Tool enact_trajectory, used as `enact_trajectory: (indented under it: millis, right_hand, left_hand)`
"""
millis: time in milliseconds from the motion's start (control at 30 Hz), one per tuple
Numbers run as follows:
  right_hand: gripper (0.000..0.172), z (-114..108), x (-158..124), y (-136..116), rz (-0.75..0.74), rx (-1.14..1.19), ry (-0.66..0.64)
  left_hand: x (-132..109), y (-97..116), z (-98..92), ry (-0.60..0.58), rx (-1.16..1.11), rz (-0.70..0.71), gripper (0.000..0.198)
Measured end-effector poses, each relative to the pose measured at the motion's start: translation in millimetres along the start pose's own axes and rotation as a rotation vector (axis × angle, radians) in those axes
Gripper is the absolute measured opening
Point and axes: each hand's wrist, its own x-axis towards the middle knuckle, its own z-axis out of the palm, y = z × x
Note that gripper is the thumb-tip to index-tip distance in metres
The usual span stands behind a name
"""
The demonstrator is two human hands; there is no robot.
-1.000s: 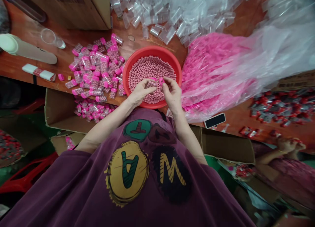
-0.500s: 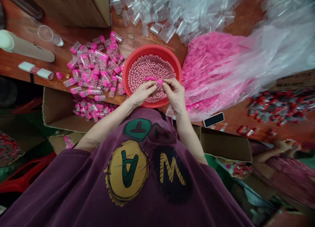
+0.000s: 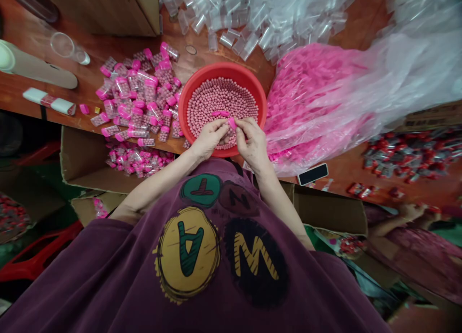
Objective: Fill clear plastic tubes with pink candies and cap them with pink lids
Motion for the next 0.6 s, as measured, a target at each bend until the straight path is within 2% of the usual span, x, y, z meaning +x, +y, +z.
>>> enact_trajectory:
  millis: [67, 167, 233, 300, 367, 433, 533, 600]
  right_hand:
    - [0.034, -6, -1, -2, 0.000, 0.006, -0.061]
    - [0.040, -13, -3, -2, 0.063, 0.069, -0.180]
    - [0.040, -12, -6, 3, 0.147, 0.172, -0.181]
    - [0.047, -6, -9, 10, 0.268, 0.326, -0.097]
    - [0.062, 5, -12, 19, 0.404, 0.465, 0.013]
    - [0.070, 16, -12, 26, 0.508, 0.540, 0.127]
    - [0.074, 25, -10, 29, 0.613, 0.596, 0.277]
    - [0.071, 27, -10, 24, 0.671, 0.617, 0.340]
  left_hand:
    - [0, 2, -3.0, -0.002, 0.074, 0.048, 0.018]
    - [1, 6, -13.0, -0.081, 0.130, 0.086, 0.032]
    - [3, 9, -20.7, -0.134, 0.150, 0.093, 0.040]
    - [4, 12, -26.8, -0.151, 0.188, 0.105, 0.045]
    - [5, 15, -30.1, -0.152, 0.248, 0.124, 0.045]
    - [4, 15, -30.8, -0.165, 0.303, 0.139, 0.045]
    - [4, 9, -29.7, -0.167, 0.301, 0.134, 0.044]
    - [6, 3, -29.0, -0.098, 0.233, 0.135, 0.041]
